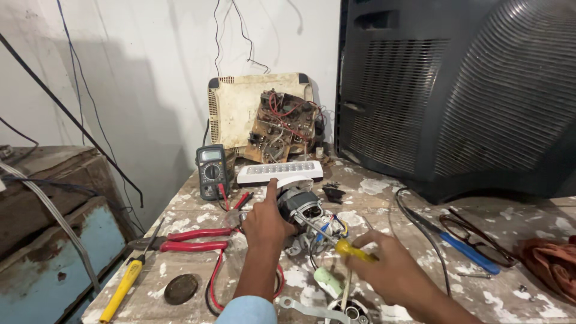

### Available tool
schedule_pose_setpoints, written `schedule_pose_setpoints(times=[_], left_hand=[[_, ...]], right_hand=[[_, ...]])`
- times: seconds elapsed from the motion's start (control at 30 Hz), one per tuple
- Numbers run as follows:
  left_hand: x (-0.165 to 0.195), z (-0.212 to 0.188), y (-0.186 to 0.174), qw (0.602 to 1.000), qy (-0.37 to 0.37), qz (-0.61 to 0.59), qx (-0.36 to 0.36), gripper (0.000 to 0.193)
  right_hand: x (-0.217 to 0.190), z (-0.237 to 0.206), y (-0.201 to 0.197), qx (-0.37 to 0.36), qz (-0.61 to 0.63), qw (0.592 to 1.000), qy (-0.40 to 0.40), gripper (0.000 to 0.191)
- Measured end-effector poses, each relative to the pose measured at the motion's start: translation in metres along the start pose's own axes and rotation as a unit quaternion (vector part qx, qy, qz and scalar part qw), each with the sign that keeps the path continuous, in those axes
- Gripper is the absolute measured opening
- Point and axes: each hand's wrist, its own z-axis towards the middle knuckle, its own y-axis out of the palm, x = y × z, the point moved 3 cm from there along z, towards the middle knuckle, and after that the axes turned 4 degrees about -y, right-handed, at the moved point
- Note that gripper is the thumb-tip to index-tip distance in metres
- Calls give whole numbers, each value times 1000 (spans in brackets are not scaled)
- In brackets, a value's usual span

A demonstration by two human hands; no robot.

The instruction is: The person uses a yellow-handled screwdriver to loosen and tighten screws on a small motor or pump assembly. They repeatedly reposition the device and adjust the screwdriver to access different fasteners on the component.

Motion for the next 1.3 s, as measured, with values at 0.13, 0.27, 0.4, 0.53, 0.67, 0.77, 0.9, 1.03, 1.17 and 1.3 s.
schedule_pose_setpoints(times=[0.13,0.27,0.4,0.53,0.67,0.77,0.9,1.03,1.17,1.3], left_hand=[[2,0,0,1000,-1,5,3,121],[1,2,0,1000,-8,5,-6,123],[0,3,1,1000,-4,8,3,122],[-2,1,1,1000,12,-8,10,122],[-2,2,-1,1000,11,-5,-2,123],[-1,1,-3,1000,7,-1,-6,123],[0,0,-3,1000,1,-6,-16,125],[2,-1,-4,1000,-2,-2,-22,126],[3,-1,-5,1000,0,4,-24,125],[2,-1,-2,1000,-5,-13,-26,127]], right_hand=[[-14,-6,-11,52,-133,973,-179,43],[-13,-16,-9,56,-182,952,-240,43],[-7,-23,4,81,-387,821,-413,60],[8,-16,10,1,-544,739,-398,70],[12,-6,10,-14,-532,787,-312,72],[12,-3,11,27,-428,856,-288,55],[11,-3,17,90,-261,908,-315,33],[10,-6,17,103,-178,927,-313,29],[4,-9,16,69,-66,974,-206,30],[1,-9,8,-54,198,978,25,29]])
